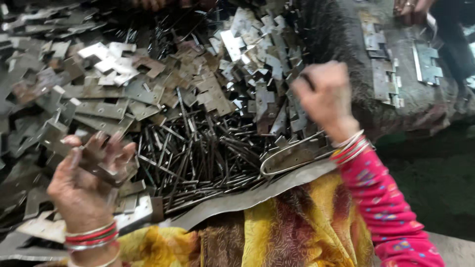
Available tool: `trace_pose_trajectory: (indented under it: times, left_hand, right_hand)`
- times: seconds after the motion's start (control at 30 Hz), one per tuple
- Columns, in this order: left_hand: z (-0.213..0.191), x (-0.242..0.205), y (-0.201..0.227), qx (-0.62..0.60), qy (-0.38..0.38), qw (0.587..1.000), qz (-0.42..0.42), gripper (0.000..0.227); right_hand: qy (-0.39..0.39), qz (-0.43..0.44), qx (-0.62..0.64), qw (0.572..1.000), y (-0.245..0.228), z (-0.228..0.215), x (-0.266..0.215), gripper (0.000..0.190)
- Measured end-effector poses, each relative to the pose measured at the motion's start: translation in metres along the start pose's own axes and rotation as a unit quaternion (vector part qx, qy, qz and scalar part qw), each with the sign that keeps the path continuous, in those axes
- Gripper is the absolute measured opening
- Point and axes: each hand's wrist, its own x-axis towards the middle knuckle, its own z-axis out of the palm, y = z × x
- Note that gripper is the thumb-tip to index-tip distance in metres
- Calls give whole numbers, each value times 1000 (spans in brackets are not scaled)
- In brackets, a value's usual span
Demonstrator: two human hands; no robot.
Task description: The person sits on the floor and repeatedly picks up metal hinge plates and pins from a large pile. They insert the pins into the holes of the hinge plates by hand and place the assembled units aside. The process continues throughout the clip with no tools used.
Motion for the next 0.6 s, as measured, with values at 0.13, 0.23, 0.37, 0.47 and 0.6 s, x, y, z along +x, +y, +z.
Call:
trace_pose_trajectory:
  times: [0.13,0.23,0.37,0.47,0.6]
  left_hand:
    - [14,-9,2,-14,11,999,-50,16]
    - [7,-8,-2,134,-156,977,50,28]
    - [-9,4,-43,582,-52,805,106,19]
    - [-9,9,-94,816,-77,534,209,31]
    - [-5,9,-132,911,-54,333,236,12]
  right_hand:
    - [-127,87,-17,988,-73,33,-4,46]
    - [-175,127,-45,975,-85,50,-4,47]
    - [-173,114,-46,977,-87,57,-14,45]
    - [-182,150,5,972,-86,57,-24,53]
    - [-172,182,44,967,-91,64,-25,48]
